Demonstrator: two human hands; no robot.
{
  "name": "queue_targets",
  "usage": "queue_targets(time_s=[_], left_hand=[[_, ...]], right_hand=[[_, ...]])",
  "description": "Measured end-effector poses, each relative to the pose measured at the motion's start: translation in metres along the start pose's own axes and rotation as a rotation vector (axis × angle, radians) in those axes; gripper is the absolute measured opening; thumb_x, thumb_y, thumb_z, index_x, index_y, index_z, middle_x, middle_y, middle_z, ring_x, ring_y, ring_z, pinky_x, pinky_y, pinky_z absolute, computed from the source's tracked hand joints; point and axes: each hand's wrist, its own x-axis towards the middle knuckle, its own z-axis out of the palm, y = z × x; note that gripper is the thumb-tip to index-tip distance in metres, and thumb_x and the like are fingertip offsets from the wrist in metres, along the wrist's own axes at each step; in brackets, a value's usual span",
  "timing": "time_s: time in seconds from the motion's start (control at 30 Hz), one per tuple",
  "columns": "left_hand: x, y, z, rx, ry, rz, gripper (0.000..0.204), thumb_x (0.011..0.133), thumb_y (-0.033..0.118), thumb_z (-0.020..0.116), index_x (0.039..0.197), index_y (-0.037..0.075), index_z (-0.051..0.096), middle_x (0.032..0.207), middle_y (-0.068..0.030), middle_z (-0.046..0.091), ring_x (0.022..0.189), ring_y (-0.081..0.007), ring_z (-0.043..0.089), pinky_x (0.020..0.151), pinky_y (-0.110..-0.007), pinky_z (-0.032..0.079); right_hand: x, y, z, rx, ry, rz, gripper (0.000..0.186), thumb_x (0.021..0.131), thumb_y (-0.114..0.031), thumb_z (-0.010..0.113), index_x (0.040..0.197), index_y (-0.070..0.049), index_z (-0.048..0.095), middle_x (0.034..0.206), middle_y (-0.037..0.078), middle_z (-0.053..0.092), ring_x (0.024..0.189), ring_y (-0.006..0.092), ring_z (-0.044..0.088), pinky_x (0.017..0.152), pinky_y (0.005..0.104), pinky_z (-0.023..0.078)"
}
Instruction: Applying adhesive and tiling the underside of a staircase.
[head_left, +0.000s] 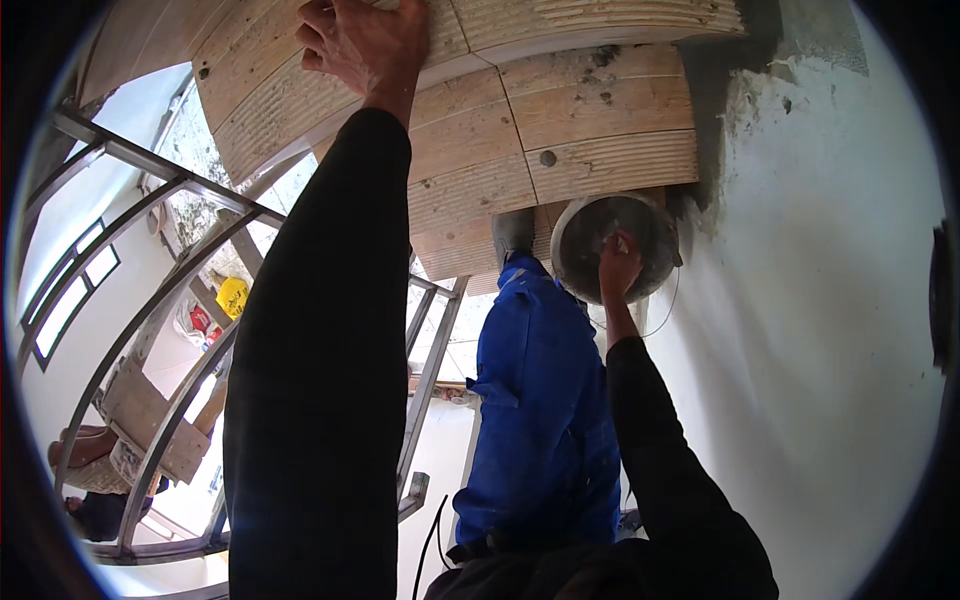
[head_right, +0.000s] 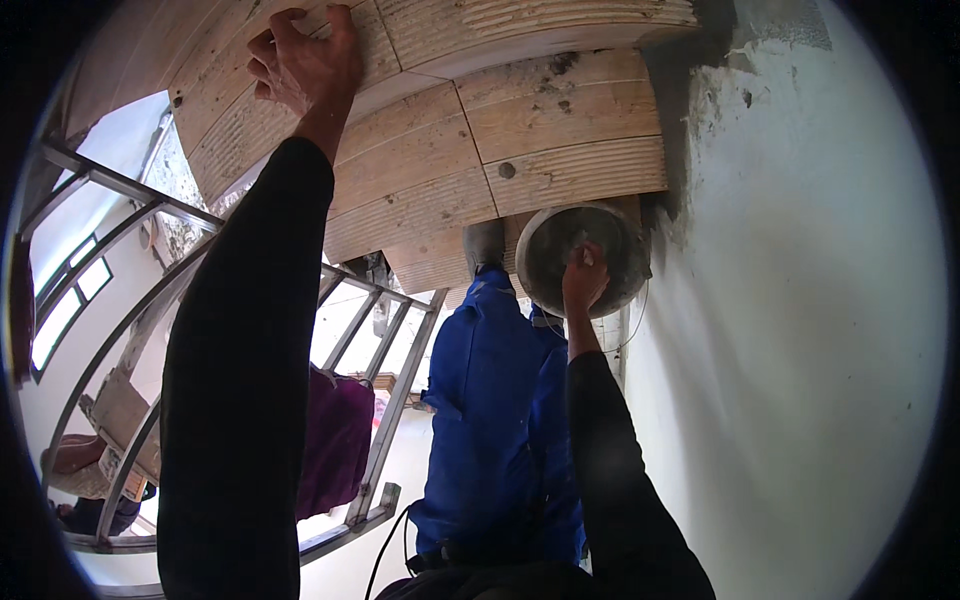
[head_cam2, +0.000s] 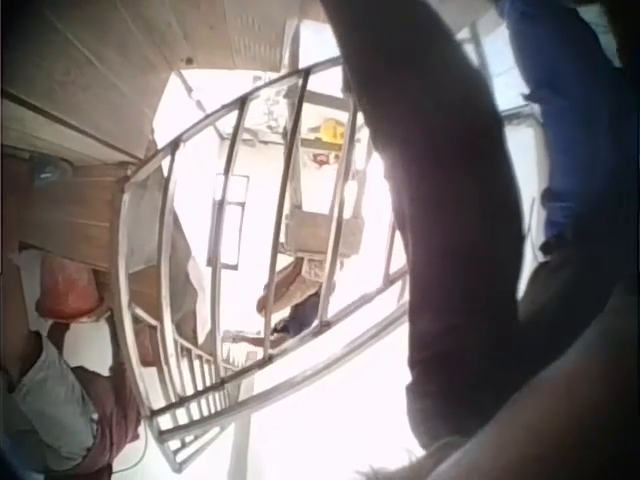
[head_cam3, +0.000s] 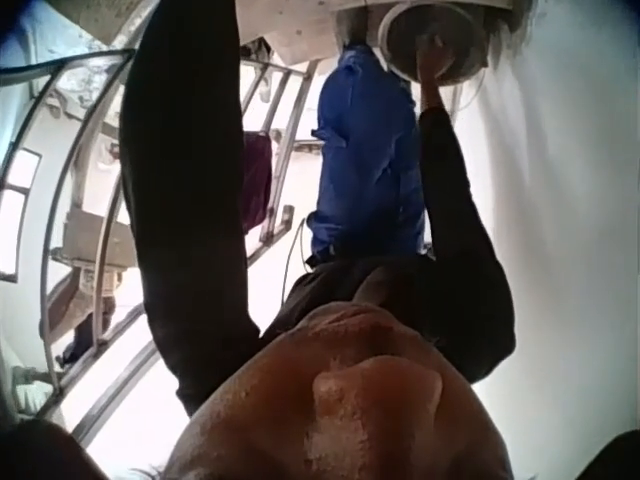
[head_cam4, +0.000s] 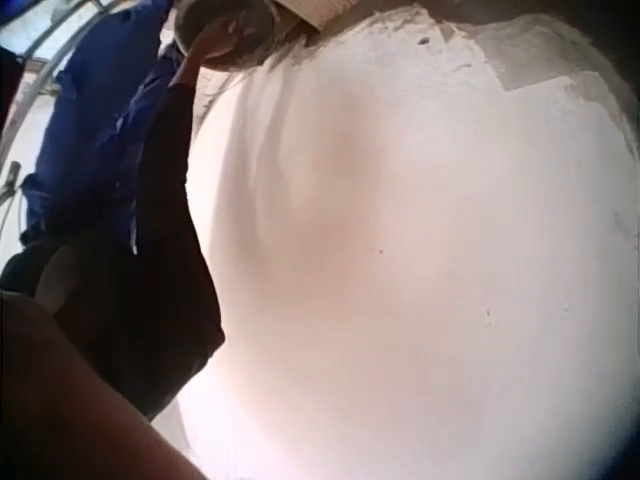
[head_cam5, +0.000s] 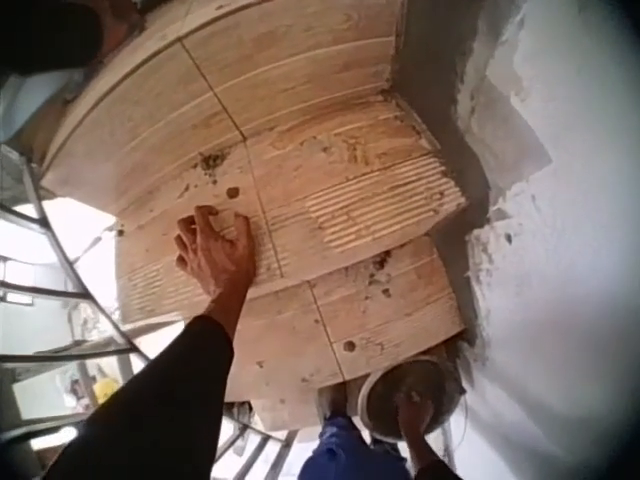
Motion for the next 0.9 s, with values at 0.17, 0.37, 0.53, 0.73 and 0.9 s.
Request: queue_targets(time_s=[0.17, 0.37, 0.53, 0.73, 0.9], left_hand=[[0.008, -0.027, 0.019, -0.020, 0.087, 0.069, 0.054, 0.082, 0.053, 0.069, 0.121, 0.016, 0.063, 0.127, -0.0174, 0.051, 0.125, -0.0405, 0.046, 0.104, -0.060, 0.031], [0.009, -0.024, 0.021, 0.022, 0.069, 0.050, 0.053, 0.083, 0.052, 0.069, 0.123, 0.017, 0.062, 0.130, -0.0165, 0.049, 0.126, -0.0402, 0.045, 0.105, -0.060, 0.031], [0.007, -0.023, 0.020, -0.002, 0.103, 0.104, 0.054, 0.083, 0.050, 0.070, 0.120, 0.012, 0.059, 0.127, -0.0158, 0.047, 0.124, -0.0390, 0.043, 0.101, -0.058, 0.033], [0.008, -0.022, 0.009, 0.062, 0.051, 0.036, 0.050, 0.083, 0.047, 0.071, 0.120, 0.015, 0.060, 0.127, -0.0127, 0.049, 0.125, -0.0379, 0.044, 0.101, -0.057, 0.033], [0.005, -0.009, 0.012, 0.020, 0.057, 0.023, 0.048, 0.084, 0.047, 0.071, 0.119, 0.016, 0.060, 0.124, -0.0121, 0.049, 0.124, -0.0368, 0.045, 0.100, -0.056, 0.034]], right_hand=[[-0.032, 0.002, -0.005, 0.201, -0.040, 0.208, 0.024, 0.095, -0.023, 0.067, 0.111, -0.009, 0.078, 0.093, 0.017, 0.079, 0.077, 0.0283, 0.078, 0.073, 0.0427, 0.061], [-0.040, -0.008, -0.001, 0.370, -0.094, 0.247, 0.026, 0.099, -0.021, 0.064, 0.113, -0.003, 0.077, 0.090, 0.011, 0.078, 0.069, 0.0199, 0.075, 0.054, 0.0306, 0.057], [-0.029, 0.002, -0.004, 0.401, -0.149, 0.319, 0.027, 0.099, -0.022, 0.064, 0.111, -0.003, 0.077, 0.087, 0.011, 0.078, 0.070, 0.0207, 0.075, 0.058, 0.0314, 0.059], [-0.035, -0.008, -0.006, 0.343, 0.027, 0.238, 0.025, 0.097, -0.025, 0.065, 0.104, -0.005, 0.078, 0.079, 0.012, 0.077, 0.068, 0.0208, 0.075, 0.063, 0.0401, 0.058], [-0.024, 0.006, -0.023, -0.005, -0.184, -0.007, 0.027, 0.100, -0.026, 0.065, 0.107, -0.003, 0.078, 0.076, 0.010, 0.077, 0.069, 0.0175, 0.076, 0.063, 0.0315, 0.059]])
